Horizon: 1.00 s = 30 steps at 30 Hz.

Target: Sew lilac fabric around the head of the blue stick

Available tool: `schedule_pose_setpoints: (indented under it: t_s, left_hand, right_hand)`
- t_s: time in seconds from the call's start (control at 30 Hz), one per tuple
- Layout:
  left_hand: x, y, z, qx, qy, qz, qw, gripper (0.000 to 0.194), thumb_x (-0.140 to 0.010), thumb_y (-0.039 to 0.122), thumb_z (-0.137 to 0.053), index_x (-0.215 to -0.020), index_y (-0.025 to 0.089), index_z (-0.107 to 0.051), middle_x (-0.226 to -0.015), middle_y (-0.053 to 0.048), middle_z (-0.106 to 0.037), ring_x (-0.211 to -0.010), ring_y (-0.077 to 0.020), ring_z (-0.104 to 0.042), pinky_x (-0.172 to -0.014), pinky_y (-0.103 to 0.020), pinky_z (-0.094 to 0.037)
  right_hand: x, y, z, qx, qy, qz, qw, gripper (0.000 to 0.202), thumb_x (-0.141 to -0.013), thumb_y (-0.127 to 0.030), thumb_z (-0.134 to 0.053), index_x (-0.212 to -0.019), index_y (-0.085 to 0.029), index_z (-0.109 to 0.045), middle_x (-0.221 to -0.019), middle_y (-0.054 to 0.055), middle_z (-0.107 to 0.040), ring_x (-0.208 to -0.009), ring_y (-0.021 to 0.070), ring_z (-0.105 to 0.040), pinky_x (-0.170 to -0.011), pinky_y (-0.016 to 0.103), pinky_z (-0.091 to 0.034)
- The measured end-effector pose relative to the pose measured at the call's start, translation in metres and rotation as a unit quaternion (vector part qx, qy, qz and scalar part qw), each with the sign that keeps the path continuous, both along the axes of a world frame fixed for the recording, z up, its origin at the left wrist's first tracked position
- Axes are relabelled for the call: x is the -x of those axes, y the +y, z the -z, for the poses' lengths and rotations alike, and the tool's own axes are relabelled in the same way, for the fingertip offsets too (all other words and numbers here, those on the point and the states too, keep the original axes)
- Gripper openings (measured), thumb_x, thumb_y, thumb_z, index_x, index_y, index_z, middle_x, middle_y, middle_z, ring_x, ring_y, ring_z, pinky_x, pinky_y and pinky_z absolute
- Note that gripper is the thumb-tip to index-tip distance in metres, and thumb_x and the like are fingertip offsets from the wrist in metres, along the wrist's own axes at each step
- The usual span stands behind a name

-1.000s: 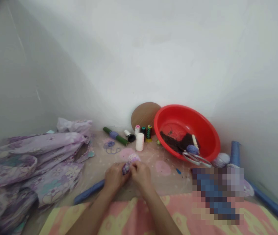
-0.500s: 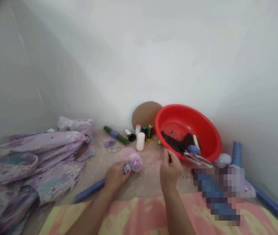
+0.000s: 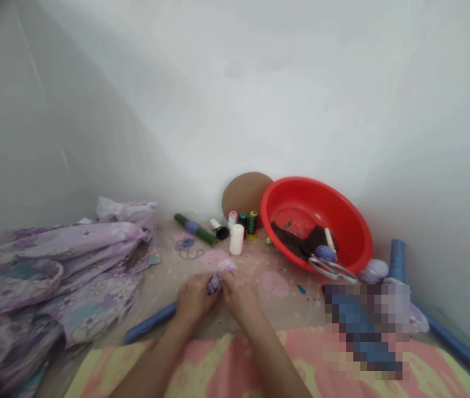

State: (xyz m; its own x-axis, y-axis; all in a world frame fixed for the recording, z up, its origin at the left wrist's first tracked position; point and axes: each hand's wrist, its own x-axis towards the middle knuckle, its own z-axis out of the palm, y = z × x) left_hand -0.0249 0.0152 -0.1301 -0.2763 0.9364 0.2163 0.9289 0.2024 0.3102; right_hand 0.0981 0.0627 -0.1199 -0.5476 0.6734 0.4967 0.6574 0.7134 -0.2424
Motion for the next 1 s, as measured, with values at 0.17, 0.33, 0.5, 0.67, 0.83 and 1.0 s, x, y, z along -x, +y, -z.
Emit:
schedule_pose_setpoints:
  t_s: [0.17, 0.33, 0.5, 0.67, 0.83, 1.0]
  left_hand:
    - [0.0, 0.001, 0.0, 0.004, -0.009, 0.003, 1.0, 0.028, -0.075, 0.034, -0.047, -0.1, 0.023, -0.057, -0.096, -0.005, -0.06, -0.093, -0.0187, -0.05, -0.078, -0.027, -0.034]
    - [0.001, 0.0, 0.0, -0.004, -0.001, 0.003, 1.0, 0.028, -0.075, 0.036, -0.047, -0.098, 0.024, -0.057, -0.095, -0.004, -0.06, -0.091, -0.0193, -0.051, -0.074, -0.027, -0.035]
    - [0.0, -0.002, -0.004, 0.012, -0.005, -0.008, 1.0, 0.031, -0.075, 0.039, -0.048, -0.1, 0.023, -0.057, -0.095, -0.005, -0.06, -0.092, -0.019, -0.051, -0.076, -0.026, -0.035]
    - [0.003, -0.001, 0.0, -0.003, -0.001, 0.001, 1.0, 0.032, -0.073, 0.04, -0.049, -0.101, 0.024, -0.056, -0.095, -0.004, -0.06, -0.092, -0.0191, -0.051, -0.075, -0.026, -0.036]
    - [0.005, 0.0, 0.005, -0.014, -0.002, 0.009, 1.0, 0.033, -0.072, 0.041, -0.051, -0.1, 0.026, -0.057, -0.093, -0.004, -0.06, -0.09, -0.0199, -0.052, -0.073, -0.027, -0.036]
    - [0.006, 0.0, 0.004, -0.046, -0.033, 0.007, 0.998, 0.045, -0.07, 0.047, -0.052, -0.112, 0.03, -0.051, -0.102, -0.003, -0.06, -0.093, -0.0197, -0.052, -0.076, -0.028, -0.036]
  right_hand:
    - [0.009, 0.004, 0.003, -0.041, -0.085, 0.025, 0.995, 0.021, -0.078, -0.016, -0.043, -0.079, -0.023, -0.063, -0.073, 0.004, -0.061, -0.067, 0.0158, -0.055, -0.055, 0.023, -0.036]
    - [0.009, 0.009, 0.009, -0.063, -0.01, 0.009, 0.998, 0.022, -0.08, -0.017, -0.039, -0.075, -0.019, -0.061, -0.071, 0.005, -0.062, -0.068, 0.0157, -0.055, -0.06, 0.024, -0.038]
    - [-0.005, 0.01, -0.007, -0.1, 0.233, 0.045, 0.966, 0.023, -0.082, -0.024, -0.038, -0.078, -0.017, -0.06, -0.073, 0.006, -0.062, -0.071, 0.0154, -0.055, -0.065, 0.025, -0.04]
    - [-0.016, 0.011, -0.021, -0.12, 0.299, 0.099, 0.941, 0.02, -0.08, -0.027, -0.043, -0.074, -0.017, -0.059, -0.067, 0.004, -0.059, -0.064, 0.0145, -0.054, -0.06, 0.024, -0.039]
    - [-0.016, 0.014, -0.008, -0.079, 0.271, 0.1, 0.954, 0.024, -0.08, -0.027, -0.041, -0.079, -0.016, -0.063, -0.072, 0.006, -0.063, -0.066, 0.0154, -0.057, -0.061, 0.025, -0.04]
    - [-0.014, 0.011, 0.004, 0.019, 0.19, 0.104, 0.976, 0.024, -0.077, -0.028, -0.043, -0.079, -0.02, -0.065, -0.076, 0.005, -0.067, -0.068, 0.0179, -0.06, -0.06, 0.026, -0.04]
